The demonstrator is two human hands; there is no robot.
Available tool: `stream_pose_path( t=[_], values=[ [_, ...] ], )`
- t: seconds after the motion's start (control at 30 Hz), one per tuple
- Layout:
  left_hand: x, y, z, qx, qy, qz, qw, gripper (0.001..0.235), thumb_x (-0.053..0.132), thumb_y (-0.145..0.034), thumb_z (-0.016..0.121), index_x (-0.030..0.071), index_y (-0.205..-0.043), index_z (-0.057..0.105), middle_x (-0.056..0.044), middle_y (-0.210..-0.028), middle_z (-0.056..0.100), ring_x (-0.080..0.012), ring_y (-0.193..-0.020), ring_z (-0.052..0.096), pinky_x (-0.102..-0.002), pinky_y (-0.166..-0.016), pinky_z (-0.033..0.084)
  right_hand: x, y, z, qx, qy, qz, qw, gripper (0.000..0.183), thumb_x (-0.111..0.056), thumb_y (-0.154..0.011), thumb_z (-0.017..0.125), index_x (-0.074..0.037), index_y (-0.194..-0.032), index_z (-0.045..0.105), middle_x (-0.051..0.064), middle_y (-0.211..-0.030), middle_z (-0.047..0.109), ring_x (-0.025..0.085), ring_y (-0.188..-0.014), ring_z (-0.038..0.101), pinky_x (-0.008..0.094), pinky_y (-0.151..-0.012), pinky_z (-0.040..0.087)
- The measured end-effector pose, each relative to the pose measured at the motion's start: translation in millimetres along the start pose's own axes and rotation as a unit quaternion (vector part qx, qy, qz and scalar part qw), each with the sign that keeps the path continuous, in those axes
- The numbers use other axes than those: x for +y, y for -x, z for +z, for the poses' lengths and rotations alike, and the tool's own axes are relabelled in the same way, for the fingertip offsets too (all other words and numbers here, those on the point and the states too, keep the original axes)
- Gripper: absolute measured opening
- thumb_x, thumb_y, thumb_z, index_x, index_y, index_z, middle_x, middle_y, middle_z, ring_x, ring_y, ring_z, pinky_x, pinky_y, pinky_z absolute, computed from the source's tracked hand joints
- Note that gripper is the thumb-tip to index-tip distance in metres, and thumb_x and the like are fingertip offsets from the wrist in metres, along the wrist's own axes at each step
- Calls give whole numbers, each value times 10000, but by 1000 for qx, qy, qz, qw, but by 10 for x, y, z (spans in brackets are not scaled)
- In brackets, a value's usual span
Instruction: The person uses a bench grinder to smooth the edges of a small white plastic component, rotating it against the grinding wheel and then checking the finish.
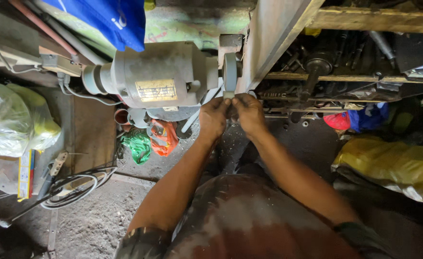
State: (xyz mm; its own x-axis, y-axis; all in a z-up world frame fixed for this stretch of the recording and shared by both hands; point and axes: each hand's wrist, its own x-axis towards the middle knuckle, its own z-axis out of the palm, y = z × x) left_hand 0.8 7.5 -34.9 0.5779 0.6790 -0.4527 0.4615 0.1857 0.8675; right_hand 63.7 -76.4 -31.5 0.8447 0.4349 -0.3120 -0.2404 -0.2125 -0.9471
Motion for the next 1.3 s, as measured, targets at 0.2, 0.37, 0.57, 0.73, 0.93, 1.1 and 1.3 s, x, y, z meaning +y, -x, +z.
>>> stream_pose_path(
  t=[0.2, 0.37, 0.57, 0.73, 0.93, 1.1, 1.3],
  values=[
    [-14, -49, -7, 16, -41, 0, 999, 308, 393, -902, 726, 162, -1090, 804, -130, -791, 771, -321, -880, 761, -408, -801, 554, 318, -182, -8, 6, -13, 14, 1000, 184, -164, -992, 628, -34, -1042, 748, 102, -633, 652, 159, -478, 657, 242, -426, 503],
    [29, -61, 12, 21, -48, 3, 999, 301, 376, -908, 717, 149, -1087, 802, -142, -795, 769, -335, -899, 757, -429, -820, 548, 128, -116, 25, 8, 41, -12, 999, 200, -181, -982, 650, -25, -1037, 763, 139, -645, 654, 198, -526, 661, 300, -456, 507],
    [-12, -52, 35, 22, -48, -17, 998, 282, 366, -900, 722, 164, -1081, 802, -132, -758, 762, -334, -882, 760, -415, -810, 546, -91, 67, 75, 20, 99, -22, 995, 218, -231, -974, 664, -69, -1045, 791, 165, -724, 683, 254, -686, 659, 388, -606, 521],
    [-33, -143, 56, 20, -44, -19, 999, 281, 371, -901, 719, 170, -1079, 803, -106, -734, 756, -304, -851, 760, -403, -797, 547, -164, 64, 63, 27, 101, -12, 994, 228, -252, -956, 680, -78, -1045, 798, 144, -729, 686, 239, -707, 648, 382, -634, 516],
    [-32, -168, 65, 19, -42, -13, 999, 252, 343, -918, 707, 165, -1067, 804, -100, -695, 736, -275, -799, 745, -387, -776, 543, 13, -85, 52, 19, 12, 14, 1000, 194, -174, -955, 672, -16, -1003, 774, 112, -620, 640, 174, -490, 636, 270, -422, 502],
    [-68, -207, 42, 12, -55, -10, 998, 261, 367, -909, 715, 174, -1062, 805, -123, -699, 745, -336, -844, 761, -411, -787, 551, 37, -128, 40, 14, 45, 20, 999, 218, -226, -956, 682, -43, -1011, 786, 118, -593, 663, 177, -474, 673, 279, -404, 528],
    [-150, -215, 74, 15, -27, 6, 1000, 249, 307, -910, 726, 124, -1061, 802, -138, -700, 736, -302, -789, 744, -407, -773, 536, 95, -107, 11, 15, 65, 15, 998, 242, -247, -945, 698, -45, -1042, 788, 150, -657, 641, 191, -537, 649, 313, -462, 524]
  ],
)
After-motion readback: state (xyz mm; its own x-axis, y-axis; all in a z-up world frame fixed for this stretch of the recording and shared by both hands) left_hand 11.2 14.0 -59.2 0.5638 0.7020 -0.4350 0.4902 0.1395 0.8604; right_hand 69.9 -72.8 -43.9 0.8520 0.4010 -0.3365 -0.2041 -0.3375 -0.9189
